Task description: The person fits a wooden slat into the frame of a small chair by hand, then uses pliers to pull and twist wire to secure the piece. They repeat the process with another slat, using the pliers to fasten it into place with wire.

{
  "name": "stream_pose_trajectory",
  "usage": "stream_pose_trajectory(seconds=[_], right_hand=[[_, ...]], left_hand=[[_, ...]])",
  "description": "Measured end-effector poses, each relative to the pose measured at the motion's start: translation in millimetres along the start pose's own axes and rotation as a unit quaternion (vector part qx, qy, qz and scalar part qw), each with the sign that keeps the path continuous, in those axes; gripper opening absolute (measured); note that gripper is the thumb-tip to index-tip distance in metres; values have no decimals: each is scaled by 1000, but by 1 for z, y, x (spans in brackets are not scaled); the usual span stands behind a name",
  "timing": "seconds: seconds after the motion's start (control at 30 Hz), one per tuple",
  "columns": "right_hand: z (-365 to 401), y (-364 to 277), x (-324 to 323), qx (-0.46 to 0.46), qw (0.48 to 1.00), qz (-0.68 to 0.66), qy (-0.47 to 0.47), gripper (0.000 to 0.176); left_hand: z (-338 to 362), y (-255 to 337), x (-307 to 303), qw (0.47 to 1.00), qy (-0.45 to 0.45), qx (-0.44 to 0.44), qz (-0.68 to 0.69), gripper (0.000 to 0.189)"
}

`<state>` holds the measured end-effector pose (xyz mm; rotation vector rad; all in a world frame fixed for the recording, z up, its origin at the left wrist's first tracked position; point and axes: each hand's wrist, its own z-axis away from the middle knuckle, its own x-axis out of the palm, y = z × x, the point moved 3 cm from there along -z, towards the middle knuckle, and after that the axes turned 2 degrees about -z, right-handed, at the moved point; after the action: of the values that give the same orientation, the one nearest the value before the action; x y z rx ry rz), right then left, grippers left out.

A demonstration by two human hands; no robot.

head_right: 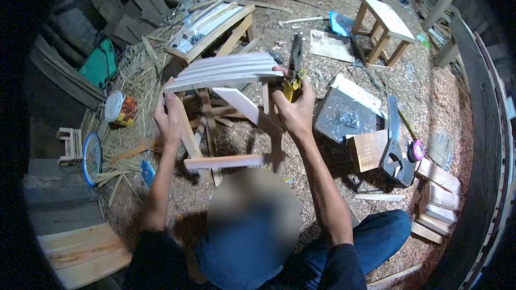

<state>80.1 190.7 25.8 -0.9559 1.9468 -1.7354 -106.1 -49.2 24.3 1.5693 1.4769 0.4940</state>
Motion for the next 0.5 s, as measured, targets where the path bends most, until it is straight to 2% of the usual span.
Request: stream_pose_trajectory(seconds=[0.07,0.17,0.2,0.37,0.43,0.5], right_hand=[[-6,1,-4,-38,998,-39,20,40],[-2,14,-16,-24,999,-5,31,39],[2,20,-19,-57,997,-16,40,40],[23,41,-48,-45,997,-40,48,44],[29,43,-62,28,999,-1,16,42],[31,42,-68,7,1000,-10,11,42]], left_hand=[[7,1,13,998,42,47,14,46],[32,-19,36,993,83,79,25,45],[38,-15,40,994,77,77,26,46],[47,-9,50,994,46,96,14,43],[47,-8,56,993,13,114,25,40],[51,-5,58,994,-6,107,27,44]])
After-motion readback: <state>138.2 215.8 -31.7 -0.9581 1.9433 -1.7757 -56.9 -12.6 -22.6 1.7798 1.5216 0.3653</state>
